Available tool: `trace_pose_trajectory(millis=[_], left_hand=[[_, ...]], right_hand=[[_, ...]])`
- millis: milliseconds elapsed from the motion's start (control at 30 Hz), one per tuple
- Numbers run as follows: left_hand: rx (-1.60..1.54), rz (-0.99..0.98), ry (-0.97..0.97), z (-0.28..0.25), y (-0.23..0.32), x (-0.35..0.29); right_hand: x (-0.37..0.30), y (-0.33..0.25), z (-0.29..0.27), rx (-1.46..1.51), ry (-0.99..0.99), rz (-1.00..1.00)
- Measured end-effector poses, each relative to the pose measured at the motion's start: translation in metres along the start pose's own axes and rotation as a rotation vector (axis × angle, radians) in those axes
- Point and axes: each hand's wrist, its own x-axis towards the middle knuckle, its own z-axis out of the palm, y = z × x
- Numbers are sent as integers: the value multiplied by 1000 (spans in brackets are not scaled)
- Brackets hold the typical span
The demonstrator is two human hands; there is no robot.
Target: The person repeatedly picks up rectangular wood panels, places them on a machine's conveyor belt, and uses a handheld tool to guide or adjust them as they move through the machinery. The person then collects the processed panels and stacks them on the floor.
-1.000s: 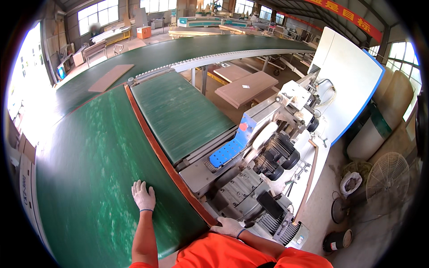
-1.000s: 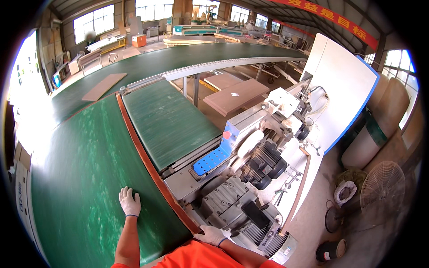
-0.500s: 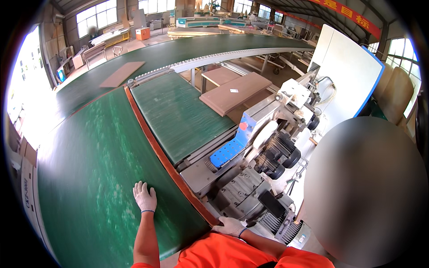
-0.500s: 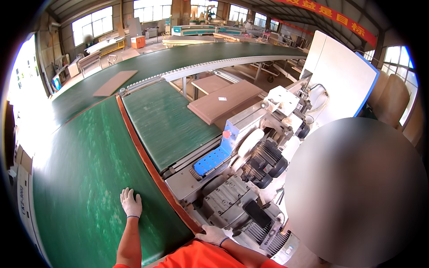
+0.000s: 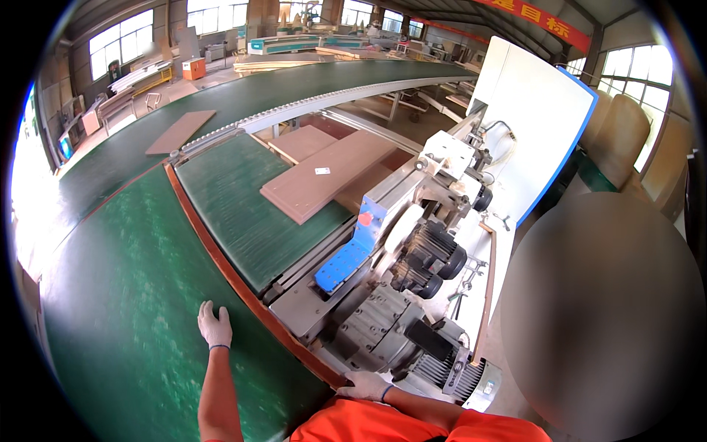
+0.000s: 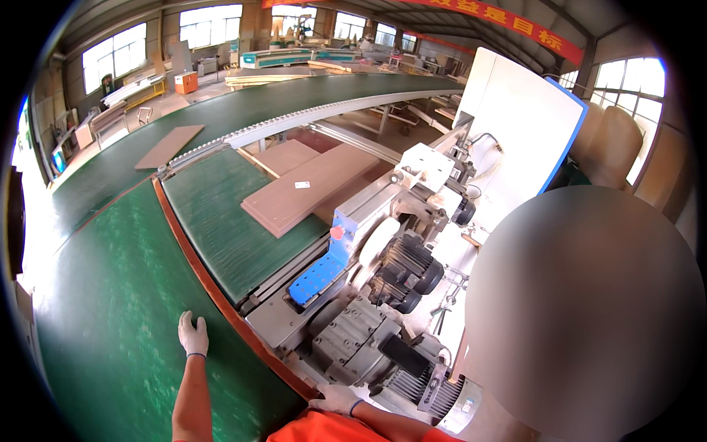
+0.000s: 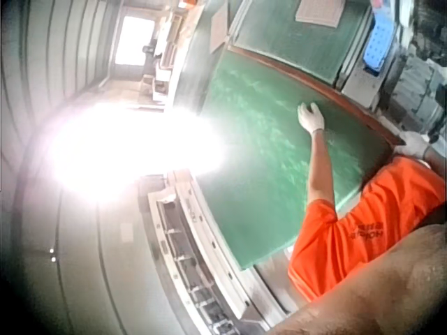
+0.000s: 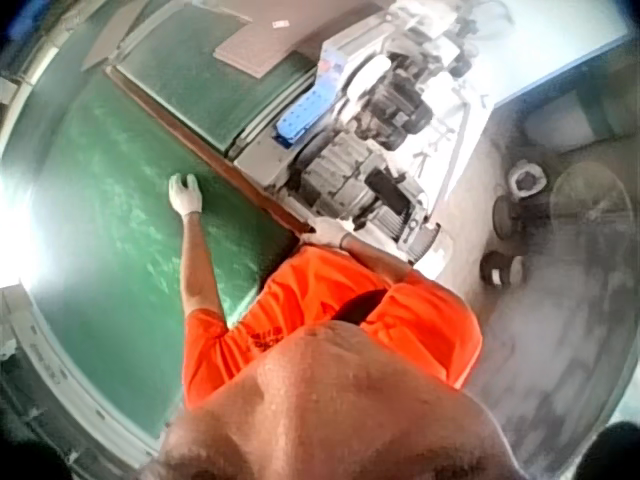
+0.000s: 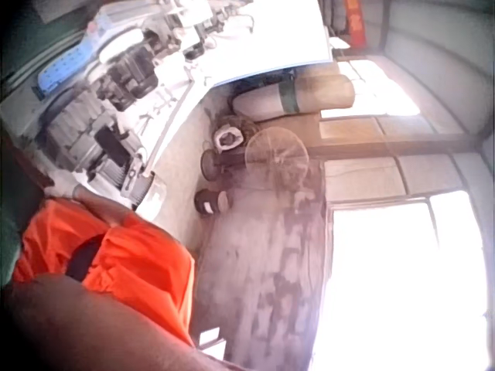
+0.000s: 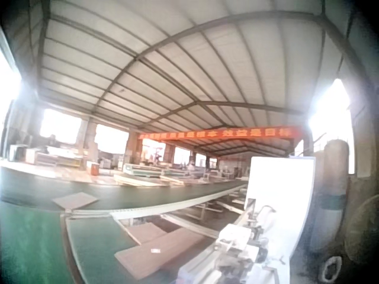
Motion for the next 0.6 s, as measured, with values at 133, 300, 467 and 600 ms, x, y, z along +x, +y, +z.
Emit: trace_pose_trajectory(millis=[133,300,467,600], left_hand=[[-199,34,-10,26,10,47],[-218,180,-35,66,50,111],[-215,232,-34,102,95,187],[-172,241,66,137,101,261]], right_hand=[[1,-13,-8,21,0,6],[0,-30,-19,1,-89,142],[2,-32,-13,-16,-91,209],[2,-33,-4,21,-28,252]])
